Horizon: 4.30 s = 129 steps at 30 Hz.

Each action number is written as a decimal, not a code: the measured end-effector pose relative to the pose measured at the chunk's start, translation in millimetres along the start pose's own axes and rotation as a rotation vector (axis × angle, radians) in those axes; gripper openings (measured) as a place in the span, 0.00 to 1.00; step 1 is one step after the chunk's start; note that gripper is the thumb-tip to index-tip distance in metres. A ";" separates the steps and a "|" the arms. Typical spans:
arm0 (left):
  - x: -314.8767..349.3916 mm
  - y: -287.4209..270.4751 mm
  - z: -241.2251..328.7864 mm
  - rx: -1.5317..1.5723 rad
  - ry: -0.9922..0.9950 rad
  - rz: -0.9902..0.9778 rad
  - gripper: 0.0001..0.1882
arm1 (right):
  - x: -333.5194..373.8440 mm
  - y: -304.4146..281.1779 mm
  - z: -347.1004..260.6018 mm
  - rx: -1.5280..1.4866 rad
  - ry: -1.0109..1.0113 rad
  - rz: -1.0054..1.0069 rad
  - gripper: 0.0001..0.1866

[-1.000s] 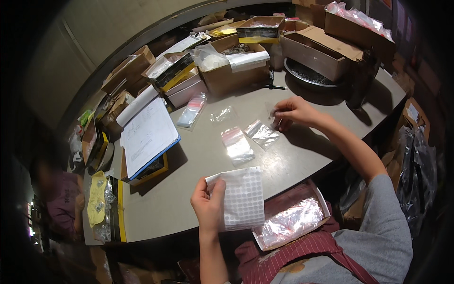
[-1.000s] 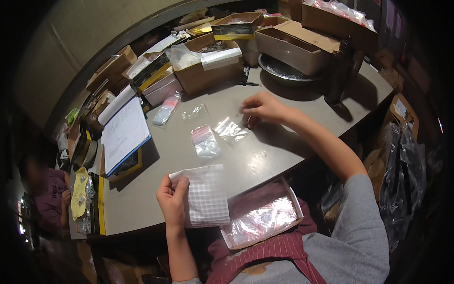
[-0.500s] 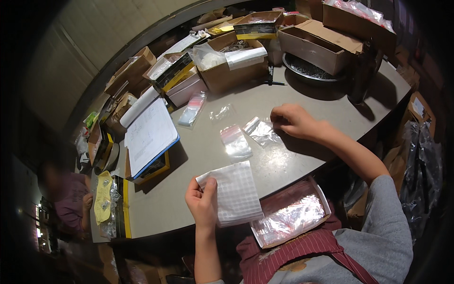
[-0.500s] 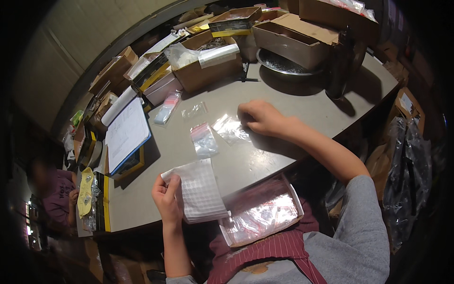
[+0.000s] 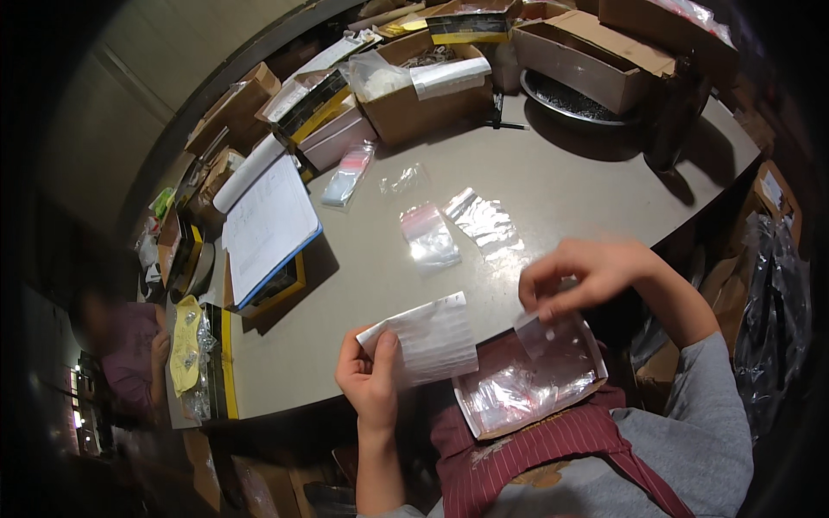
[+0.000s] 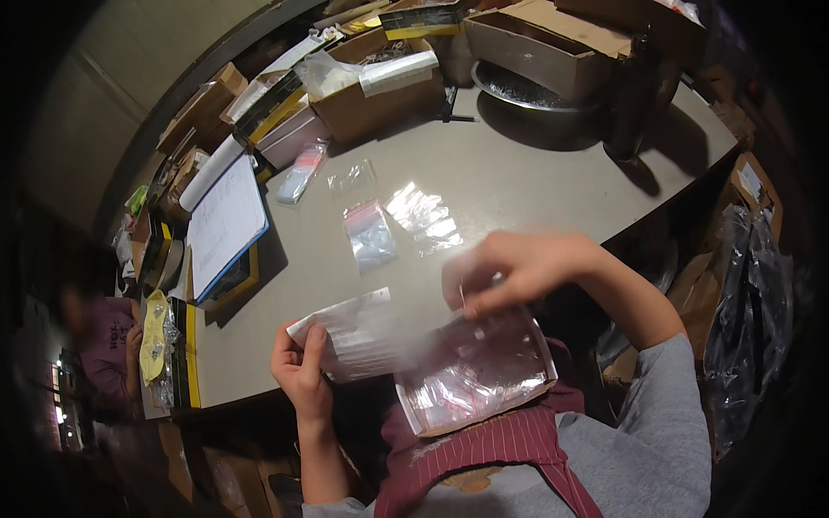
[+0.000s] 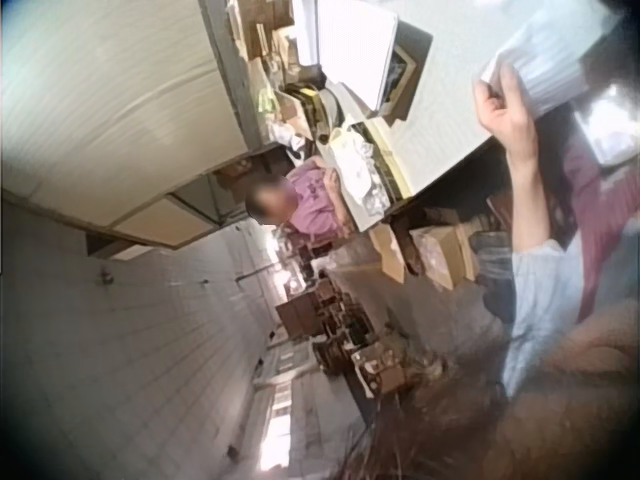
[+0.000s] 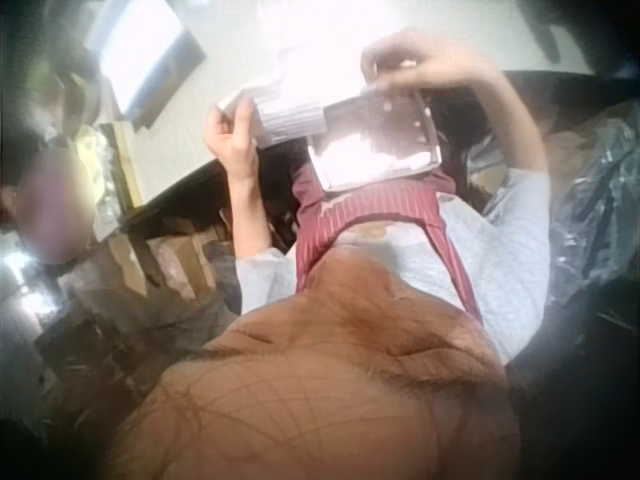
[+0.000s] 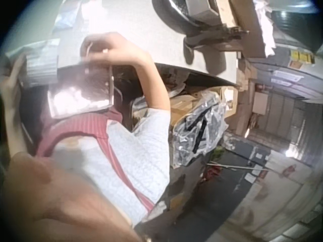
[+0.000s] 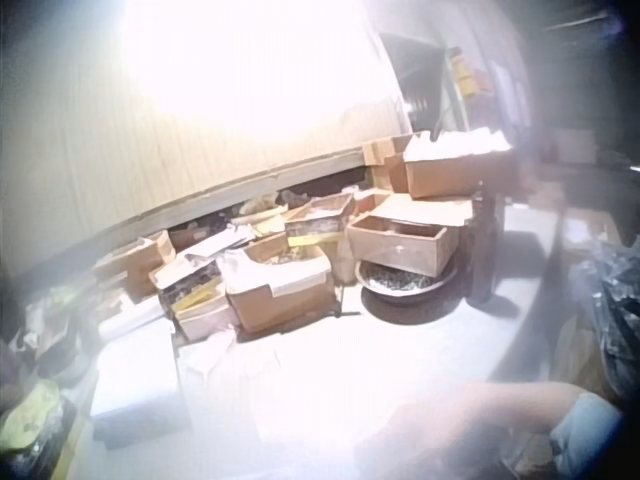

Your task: The person places small items into clear plastic bags and seals them. They then affix small round stickers to the bags and place the finished packages into a cardboard box.

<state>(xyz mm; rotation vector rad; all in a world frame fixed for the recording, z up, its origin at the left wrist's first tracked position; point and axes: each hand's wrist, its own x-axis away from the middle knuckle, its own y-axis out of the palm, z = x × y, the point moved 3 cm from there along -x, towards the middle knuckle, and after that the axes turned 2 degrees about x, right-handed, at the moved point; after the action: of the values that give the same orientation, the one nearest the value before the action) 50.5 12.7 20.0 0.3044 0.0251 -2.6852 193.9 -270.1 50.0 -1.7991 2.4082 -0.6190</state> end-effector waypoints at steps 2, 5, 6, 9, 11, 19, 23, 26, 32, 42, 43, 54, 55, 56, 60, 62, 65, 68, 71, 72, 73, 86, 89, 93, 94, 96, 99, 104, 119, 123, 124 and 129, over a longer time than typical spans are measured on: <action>0.1 4.4 -0.2 0.014 0.009 -0.017 0.10 | 2.7 14.5 -11.4 0.168 -0.006 -0.153 0.16; 2.6 11.4 -2.0 0.004 0.013 -0.041 0.09 | -0.2 18.1 -16.6 0.359 -0.094 -0.067 0.17; 4.8 12.5 -2.8 -0.002 0.018 -0.052 0.08 | -2.5 17.4 -18.9 0.423 -0.092 -0.015 0.17; 7.9 20.2 -7.4 -0.014 0.035 -0.096 0.07 | -13.2 13.9 -21.6 0.503 -0.291 0.424 0.15; 9.4 23.7 -10.1 -0.039 0.039 -0.111 0.07 | -23.6 18.0 -29.1 0.621 -0.378 0.486 0.14; 5.9 33.4 -6.8 0.030 -0.041 -0.111 0.08 | -42.4 45.3 -21.6 1.078 -0.566 0.712 0.11; 1.2 31.7 -9.1 0.156 -0.142 -0.099 0.09 | -45.6 51.8 -19.1 1.221 -0.695 0.723 0.11; -6.5 23.4 -13.4 0.167 -0.134 -0.078 0.09 | -46.9 30.9 -9.4 0.949 -0.624 0.705 0.10; -18.2 9.8 -18.2 0.151 -0.111 -0.091 0.09 | -64.8 -59.7 14.7 0.608 0.155 0.480 0.10; -16.2 7.4 -23.5 0.111 -0.120 -0.068 0.11 | -83.7 -80.0 -13.0 0.892 0.407 0.353 0.12; -16.7 8.3 -25.0 0.105 -0.112 -0.075 0.11 | -87.5 -85.4 -9.1 0.798 0.259 0.391 0.12; -13.9 1.6 -28.9 0.019 -0.084 -0.079 0.10 | -229.7 -128.9 22.4 0.412 -0.003 0.585 0.13; -12.6 -0.8 -32.1 -0.020 -0.092 -0.074 0.09 | -240.7 -130.8 23.6 0.489 0.018 0.608 0.14; -11.8 -2.1 -34.0 -0.059 -0.099 -0.071 0.09 | -246.4 -129.3 22.5 0.627 -0.010 0.634 0.13; -11.9 2.4 -32.9 -0.068 -0.077 -0.109 0.09 | -259.9 -149.6 41.6 0.924 0.247 0.622 0.18; -8.9 -1.3 -34.3 0.034 -0.040 0.009 0.12 | -258.1 -145.3 17.0 0.868 0.458 0.460 0.24; -10.4 0.9 -34.0 0.042 -0.022 -0.017 0.12 | -234.2 -161.5 27.1 0.766 0.465 0.441 0.27; -11.2 3.6 -32.7 0.008 -0.030 -0.056 0.10 | -212.9 -167.3 49.7 0.555 0.326 0.435 0.17; -11.1 0.3 -29.7 -0.012 -0.089 -0.093 0.08 | -180.5 -164.0 50.4 0.239 0.216 0.537 0.11; -10.5 -0.8 -31.1 -0.008 -0.088 -0.097 0.09 | -168.3 -162.4 49.0 0.107 0.176 0.576 0.10; -10.6 0.2 -31.7 -0.005 -0.087 -0.103 0.09 | -156.3 -161.7 50.5 -0.018 0.101 0.555 0.08; -7.9 10.2 -19.2 0.131 -0.006 -0.031 0.10 | -20.7 -40.8 44.9 0.773 -0.041 0.695 0.18; -8.0 7.8 -21.1 0.128 -0.047 -0.042 0.11 | -17.8 -20.1 46.0 0.869 -0.120 0.826 0.13; 1.3 -3.6 -16.4 0.265 -0.006 0.077 0.10 | -1.5 0.7 35.1 0.635 -0.130 0.638 0.09; 5.9 -7.9 -14.5 0.295 -0.011 0.097 0.09 | 7.1 13.9 27.4 0.548 -0.145 0.565 0.08; 15.3 -13.2 -12.1 0.348 -0.022 0.140 0.08 | 20.7 40.7 19.1 0.535 -0.299 0.447 0.10; 24.9 -18.0 -12.6 0.307 -0.040 0.136 0.07 | 23.1 65.0 4.4 0.785 -0.285 0.210 0.15; 23.0 -7.4 -5.7 0.191 -0.032 0.051 0.08 | -12.1 5.8 -3.0 0.467 -0.239 0.483 0.23; 25.9 -7.4 -2.5 0.196 -0.098 0.057 0.09 | -107.0 -91.0 21.0 0.138 0.046 0.204 0.11; 24.8 -9.0 -11.0 0.201 -0.125 -0.011 0.08 | -104.0 -73.2 26.3 -0.061 0.043 0.400 0.12; 23.9 -6.9 -11.6 0.197 -0.133 -0.044 0.07 | -98.6 -73.0 23.7 -0.074 0.118 0.465 0.14; 20.3 9.9 -6.4 0.218 -0.145 -0.117 0.07 | -102.5 -75.5 41.0 0.209 0.148 0.537 0.29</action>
<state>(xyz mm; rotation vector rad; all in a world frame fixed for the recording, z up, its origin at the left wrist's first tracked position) 38.2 -4.3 9.6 0.1780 -0.3038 -2.8234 306.1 -203.2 21.2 -0.9939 2.6347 -0.9106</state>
